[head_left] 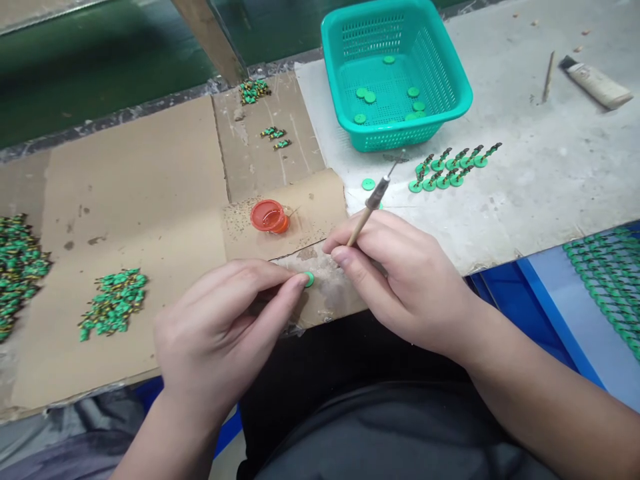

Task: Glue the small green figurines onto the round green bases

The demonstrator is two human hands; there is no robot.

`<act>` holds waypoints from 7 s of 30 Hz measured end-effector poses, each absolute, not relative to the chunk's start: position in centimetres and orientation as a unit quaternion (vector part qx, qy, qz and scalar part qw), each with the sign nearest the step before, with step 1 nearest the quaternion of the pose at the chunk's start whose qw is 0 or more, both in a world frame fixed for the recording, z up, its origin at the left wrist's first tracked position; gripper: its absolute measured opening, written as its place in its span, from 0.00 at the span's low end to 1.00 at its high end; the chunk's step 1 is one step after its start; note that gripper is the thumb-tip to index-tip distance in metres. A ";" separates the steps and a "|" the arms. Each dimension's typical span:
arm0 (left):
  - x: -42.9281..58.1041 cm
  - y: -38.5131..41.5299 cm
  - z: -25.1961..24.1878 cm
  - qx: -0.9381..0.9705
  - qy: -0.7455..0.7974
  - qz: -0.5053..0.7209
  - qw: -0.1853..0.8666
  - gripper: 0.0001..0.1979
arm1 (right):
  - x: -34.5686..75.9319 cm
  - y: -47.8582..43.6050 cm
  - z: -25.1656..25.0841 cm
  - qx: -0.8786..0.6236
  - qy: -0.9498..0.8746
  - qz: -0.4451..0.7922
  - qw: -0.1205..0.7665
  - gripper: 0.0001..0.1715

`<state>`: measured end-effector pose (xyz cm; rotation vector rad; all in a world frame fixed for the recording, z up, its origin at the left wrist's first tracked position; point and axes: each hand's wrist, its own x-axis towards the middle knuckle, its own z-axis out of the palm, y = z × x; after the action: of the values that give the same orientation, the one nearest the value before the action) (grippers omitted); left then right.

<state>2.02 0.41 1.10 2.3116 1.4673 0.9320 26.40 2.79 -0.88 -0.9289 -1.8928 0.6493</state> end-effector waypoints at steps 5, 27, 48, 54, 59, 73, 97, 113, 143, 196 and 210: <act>2.0 0.5 1.0 0.783 0.509 0.323 0.152 0.06 | 26.5 2.7 -0.9 -0.375 -0.768 0.255 0.453 0.13; -0.1 1.8 1.5 0.773 0.514 0.314 0.201 0.02 | 26.6 2.8 -1.2 -0.379 -0.763 0.264 0.451 0.13; 0.4 1.5 0.3 0.780 0.493 0.324 0.209 0.03 | 26.6 2.7 -1.2 -0.386 -0.770 0.245 0.445 0.14; 0.4 1.7 0.1 0.794 0.473 0.326 0.199 0.04 | 26.7 2.5 -1.1 -0.392 -0.772 0.242 0.439 0.14; 0.3 1.7 0.1 0.814 0.465 0.307 0.163 0.03 | 26.7 2.5 -1.1 -0.389 -0.771 0.251 0.437 0.13; 0.6 1.2 -0.1 0.844 0.432 0.295 0.118 0.06 | 26.8 2.1 -0.5 -0.389 -0.788 0.256 0.402 0.12; 0.2 1.7 -0.6 0.834 0.427 0.317 0.146 0.02 | 26.3 2.7 0.8 -0.438 -0.768 0.291 0.366 0.13; 0.1 1.8 -0.9 0.827 0.421 0.332 0.168 0.03 | 25.7 3.5 0.5 -0.404 -0.759 0.308 0.407 0.19; 0.1 1.7 -0.7 0.827 0.427 0.322 0.173 0.03 | 26.7 2.4 1.1 -0.457 -0.693 0.426 0.360 0.07; 0.1 1.7 -0.6 0.833 0.404 0.349 0.146 0.05 | 25.6 4.1 0.3 -0.337 -0.793 0.320 0.393 0.07; 0.3 1.7 -0.7 0.835 0.398 0.359 0.126 0.05 | 25.7 4.3 1.1 -0.334 -0.812 0.321 0.356 0.03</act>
<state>0.26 1.73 -0.70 2.4302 1.1591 1.0445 25.69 4.25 1.10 -0.8634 -2.0965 0.8281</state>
